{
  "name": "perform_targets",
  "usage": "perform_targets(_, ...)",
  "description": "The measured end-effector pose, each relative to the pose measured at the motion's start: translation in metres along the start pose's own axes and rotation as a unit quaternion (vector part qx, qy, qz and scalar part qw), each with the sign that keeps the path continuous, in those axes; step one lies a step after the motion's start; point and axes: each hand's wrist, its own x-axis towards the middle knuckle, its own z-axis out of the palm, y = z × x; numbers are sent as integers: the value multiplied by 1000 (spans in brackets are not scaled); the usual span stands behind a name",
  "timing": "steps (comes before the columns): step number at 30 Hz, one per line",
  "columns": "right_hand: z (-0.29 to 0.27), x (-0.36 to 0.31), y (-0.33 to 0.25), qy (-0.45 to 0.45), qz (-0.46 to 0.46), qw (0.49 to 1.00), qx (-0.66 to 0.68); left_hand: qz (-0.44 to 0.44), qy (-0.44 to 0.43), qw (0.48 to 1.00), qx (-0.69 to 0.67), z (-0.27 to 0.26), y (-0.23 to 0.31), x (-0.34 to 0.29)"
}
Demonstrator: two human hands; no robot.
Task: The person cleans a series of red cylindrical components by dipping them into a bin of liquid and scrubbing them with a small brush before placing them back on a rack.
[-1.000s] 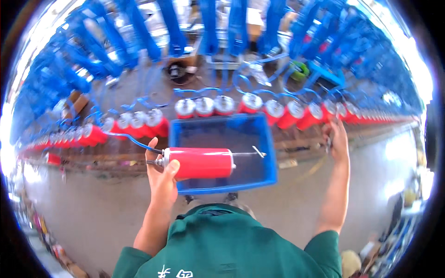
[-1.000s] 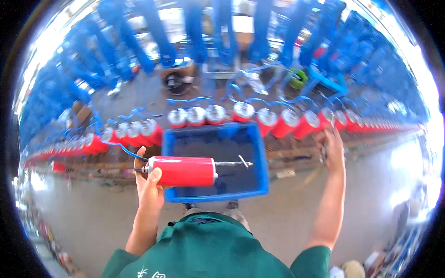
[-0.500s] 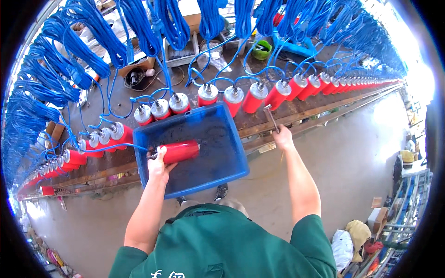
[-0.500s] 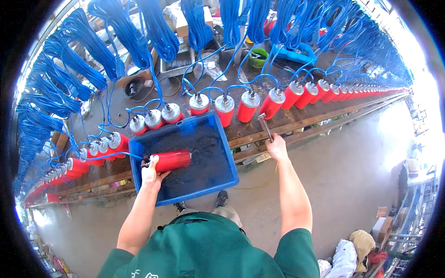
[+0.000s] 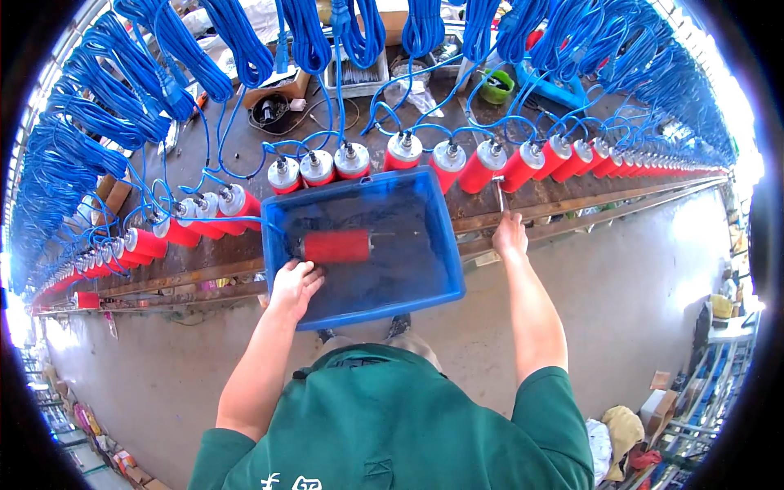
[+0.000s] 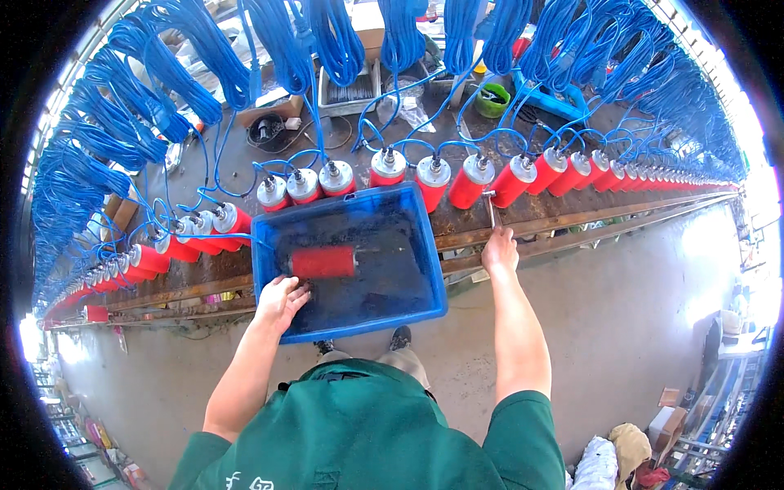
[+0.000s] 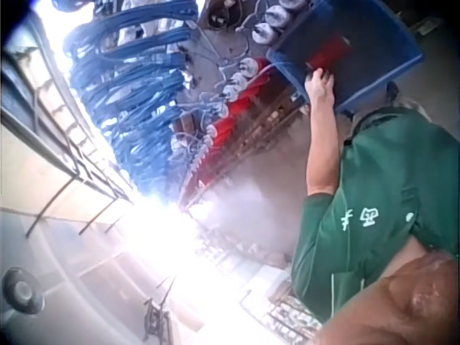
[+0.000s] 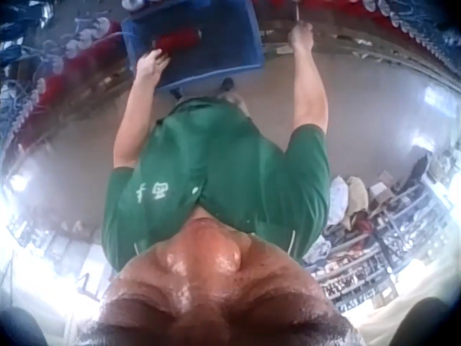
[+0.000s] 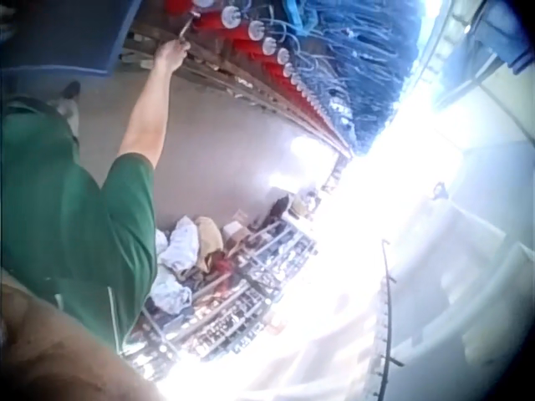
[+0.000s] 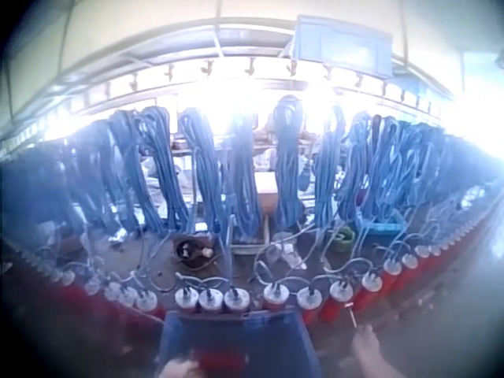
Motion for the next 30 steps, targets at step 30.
perform_targets(30, -17, -164, -115, 206, -122, 932, 272, 501, -127, 675, 527, -28, 14, -67)
